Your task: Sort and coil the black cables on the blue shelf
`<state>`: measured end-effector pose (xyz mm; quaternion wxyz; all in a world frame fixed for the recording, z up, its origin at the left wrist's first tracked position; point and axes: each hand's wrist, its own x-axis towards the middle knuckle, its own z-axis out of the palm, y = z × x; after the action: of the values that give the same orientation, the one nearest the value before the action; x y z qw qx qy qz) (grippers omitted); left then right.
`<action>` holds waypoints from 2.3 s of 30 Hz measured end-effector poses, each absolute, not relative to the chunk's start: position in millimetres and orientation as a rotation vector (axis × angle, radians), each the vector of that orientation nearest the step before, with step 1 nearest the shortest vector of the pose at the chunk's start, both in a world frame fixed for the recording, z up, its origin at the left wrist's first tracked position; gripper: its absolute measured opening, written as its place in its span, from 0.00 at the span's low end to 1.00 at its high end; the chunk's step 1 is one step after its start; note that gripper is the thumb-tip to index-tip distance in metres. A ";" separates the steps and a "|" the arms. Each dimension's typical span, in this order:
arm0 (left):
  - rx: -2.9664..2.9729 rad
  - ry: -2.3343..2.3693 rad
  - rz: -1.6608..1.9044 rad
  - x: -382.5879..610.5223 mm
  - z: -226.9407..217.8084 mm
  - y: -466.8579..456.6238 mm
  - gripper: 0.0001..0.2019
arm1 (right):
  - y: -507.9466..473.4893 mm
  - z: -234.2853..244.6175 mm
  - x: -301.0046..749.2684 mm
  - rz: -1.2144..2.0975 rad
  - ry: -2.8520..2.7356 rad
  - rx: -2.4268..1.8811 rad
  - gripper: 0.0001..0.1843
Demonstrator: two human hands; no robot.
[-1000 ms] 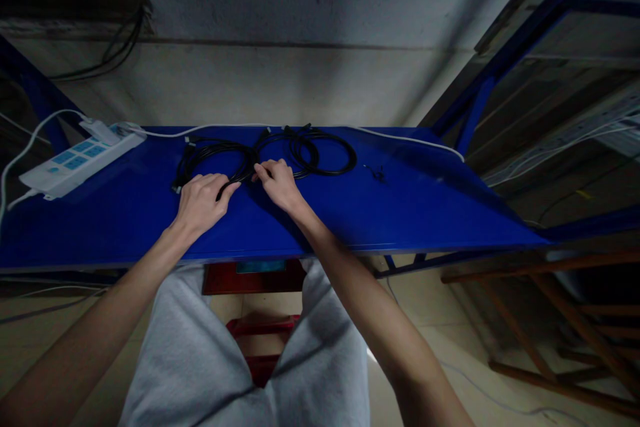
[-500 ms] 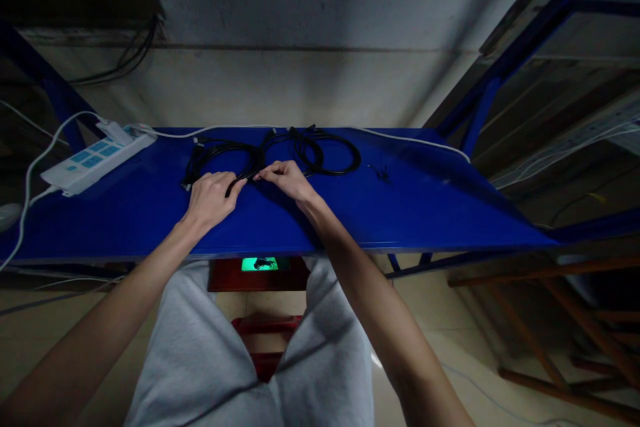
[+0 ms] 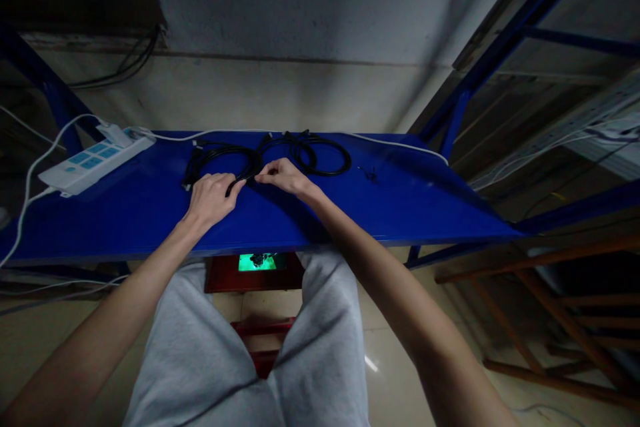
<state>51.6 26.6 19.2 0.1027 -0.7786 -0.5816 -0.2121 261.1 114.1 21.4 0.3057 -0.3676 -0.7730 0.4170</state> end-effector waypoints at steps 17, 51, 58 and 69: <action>-2.227 -1.811 -0.654 50.3 19.0 24.2 0.19 | 72.9 51.1 230.6 -0.067 -2.606 -1.110 0.05; -2.665 -1.509 -0.932 43.7 11.5 29.2 0.03 | 73.7 -14.6 219.5 1.032 -1.832 -0.723 0.05; -2.668 -1.528 -0.930 40.7 7.9 32.3 0.03 | 65.2 -6.3 221.7 0.742 -2.049 -0.747 0.11; -2.720 -1.521 -0.939 42.3 12.2 28.5 0.02 | 57.2 -1.2 222.5 0.558 -2.086 -0.844 0.06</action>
<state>42.3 28.5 12.2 -0.0567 -0.8343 -0.4667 -0.2880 222.5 57.2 -1.2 0.4001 -0.3337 -0.8246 0.2207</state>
